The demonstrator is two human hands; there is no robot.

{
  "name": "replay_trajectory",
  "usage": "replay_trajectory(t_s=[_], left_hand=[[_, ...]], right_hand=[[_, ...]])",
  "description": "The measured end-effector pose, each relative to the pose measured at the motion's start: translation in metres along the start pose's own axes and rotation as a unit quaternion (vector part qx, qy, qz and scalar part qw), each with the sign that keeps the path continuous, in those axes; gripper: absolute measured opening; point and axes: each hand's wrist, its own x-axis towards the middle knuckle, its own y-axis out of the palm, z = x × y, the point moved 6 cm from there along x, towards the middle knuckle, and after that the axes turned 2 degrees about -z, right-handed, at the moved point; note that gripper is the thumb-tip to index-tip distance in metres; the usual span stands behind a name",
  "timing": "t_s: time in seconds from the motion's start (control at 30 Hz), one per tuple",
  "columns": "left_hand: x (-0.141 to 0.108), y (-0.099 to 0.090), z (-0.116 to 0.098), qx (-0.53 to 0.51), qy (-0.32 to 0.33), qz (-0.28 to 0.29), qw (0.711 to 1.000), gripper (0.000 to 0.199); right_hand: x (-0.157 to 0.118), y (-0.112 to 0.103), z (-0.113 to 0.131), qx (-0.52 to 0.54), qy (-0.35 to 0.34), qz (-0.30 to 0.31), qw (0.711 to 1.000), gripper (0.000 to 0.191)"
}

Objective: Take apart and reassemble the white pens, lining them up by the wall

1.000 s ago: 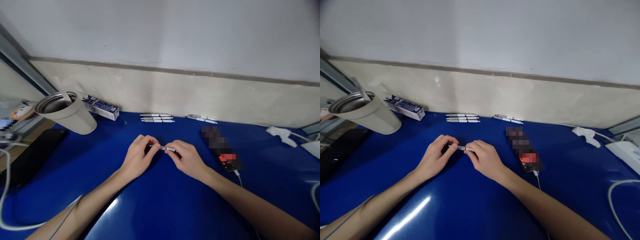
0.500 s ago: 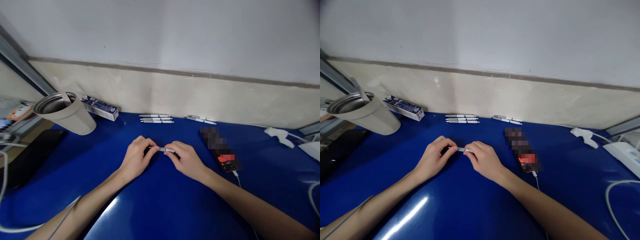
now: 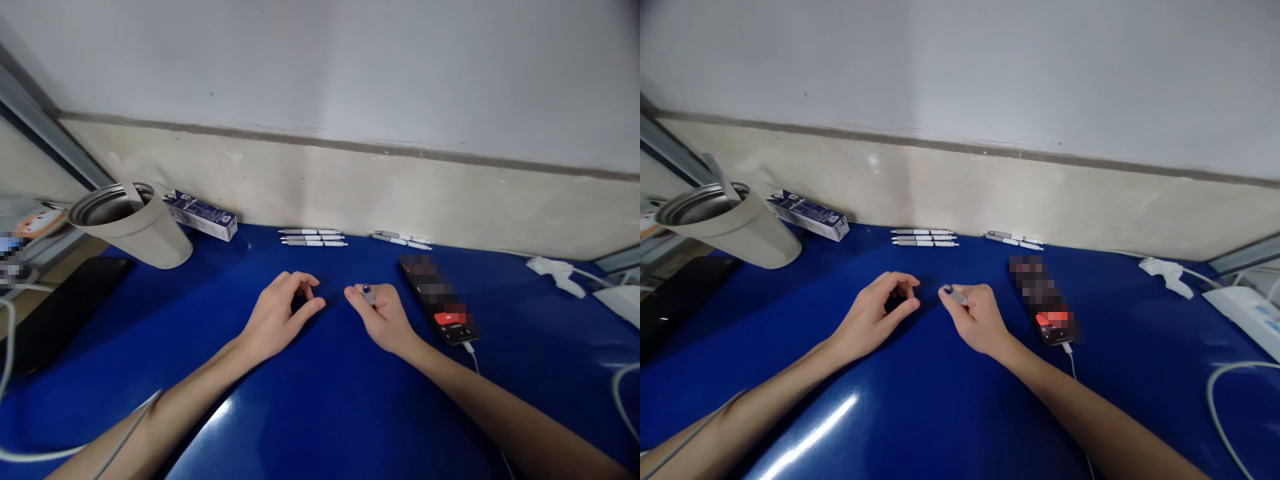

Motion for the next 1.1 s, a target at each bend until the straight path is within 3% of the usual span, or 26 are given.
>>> replay_trajectory(t_s=[0.13,0.33,0.5,0.6,0.7,0.83,1.1], left_hand=[[-0.001,0.003,-0.002,0.023,0.012,0.016,1.0,0.024],[0.0,0.003,-0.003,0.027,0.01,0.015,0.999,0.023],[0.0,0.003,-0.003,0.029,0.015,0.016,0.999,0.024],[0.0,0.003,-0.004,0.024,0.02,0.014,0.999,0.023],[-0.001,-0.001,-0.007,0.011,0.023,0.001,1.0,0.023],[-0.002,-0.007,-0.011,-0.011,0.046,-0.03,0.998,0.024],[-0.004,-0.011,-0.015,0.019,0.081,-0.064,0.994,0.025]], right_hand=[[0.0,0.001,-0.021,0.116,0.089,-0.002,0.989,0.052],[-0.001,-0.004,-0.019,0.178,0.051,-0.044,0.982,0.048],[0.004,0.002,-0.022,0.203,0.098,0.004,0.974,0.05],[0.006,0.002,-0.019,0.149,0.098,0.006,0.984,0.049],[0.006,0.002,-0.007,0.022,0.035,0.004,0.999,0.044],[0.002,0.007,0.01,-0.102,-0.05,0.009,0.993,0.033],[-0.002,0.018,0.014,-0.16,-0.096,0.07,0.98,0.024]])
